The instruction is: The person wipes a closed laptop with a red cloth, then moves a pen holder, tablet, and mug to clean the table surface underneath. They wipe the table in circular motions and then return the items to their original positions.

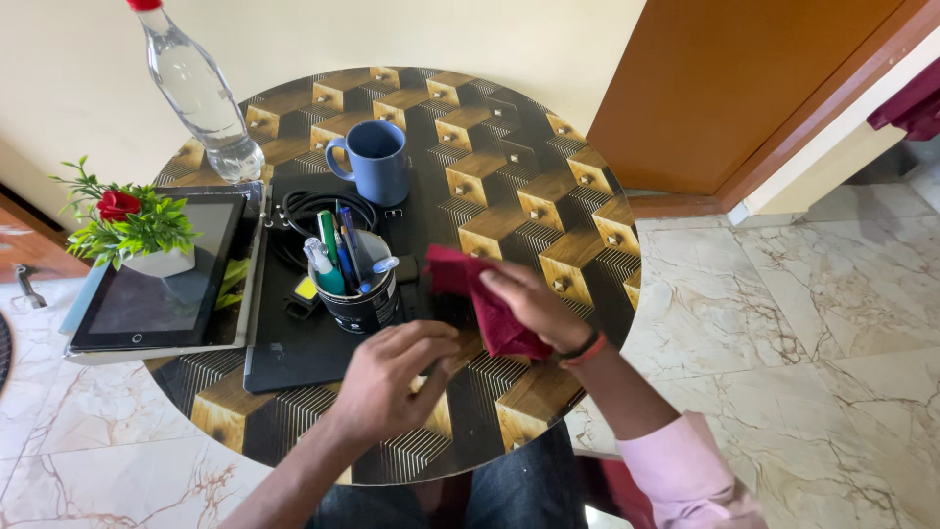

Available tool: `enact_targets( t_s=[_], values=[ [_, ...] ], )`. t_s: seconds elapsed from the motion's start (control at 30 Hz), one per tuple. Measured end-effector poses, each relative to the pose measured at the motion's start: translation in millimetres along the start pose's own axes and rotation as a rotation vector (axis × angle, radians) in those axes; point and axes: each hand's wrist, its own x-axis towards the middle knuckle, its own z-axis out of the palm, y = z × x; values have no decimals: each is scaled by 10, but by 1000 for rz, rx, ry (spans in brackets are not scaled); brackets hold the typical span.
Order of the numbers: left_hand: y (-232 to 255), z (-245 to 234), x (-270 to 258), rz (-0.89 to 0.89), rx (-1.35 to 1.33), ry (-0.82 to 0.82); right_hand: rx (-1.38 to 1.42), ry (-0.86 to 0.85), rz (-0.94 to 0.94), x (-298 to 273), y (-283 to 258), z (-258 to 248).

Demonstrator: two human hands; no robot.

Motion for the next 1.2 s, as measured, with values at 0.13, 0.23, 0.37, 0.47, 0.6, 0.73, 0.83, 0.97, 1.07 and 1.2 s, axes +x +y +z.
enact_targets(
  t_s=[0.13, 0.23, 0.37, 0.47, 0.6, 0.73, 0.83, 0.97, 1.07, 1.2],
  values=[
    [-58, -302, -208, -141, 49, 46, 696, 197, 51, -62, -236, -549],
    [-86, -245, -374, -200, 10, -13, 729, 261, -48, 105, -28, -949],
    [-172, -141, -628, -204, -47, -92, 350, 776, 60, 145, 594, -1444],
    [-230, -53, -761, -384, -117, -175, -128, 976, -242, 36, 832, -1706],
    [-337, 12, -839, -461, -197, -177, -821, 744, -215, -14, 811, -1546],
    [-401, 8, -921, -377, -165, -150, -1199, 359, -133, 181, 780, -1122],
    [-452, 49, -968, -319, -146, -158, -1338, 314, -20, 340, 813, -1048],
    [-572, 125, -1045, -321, -166, -175, -1357, 358, 112, 600, 1002, -1293],
    [-628, 165, -1107, -336, -195, -145, -1374, 375, 215, 960, 1126, -1577],
    [-669, 222, -1113, -299, -151, -85, -1351, 438, 377, 1481, 1133, -1738]
  ],
)
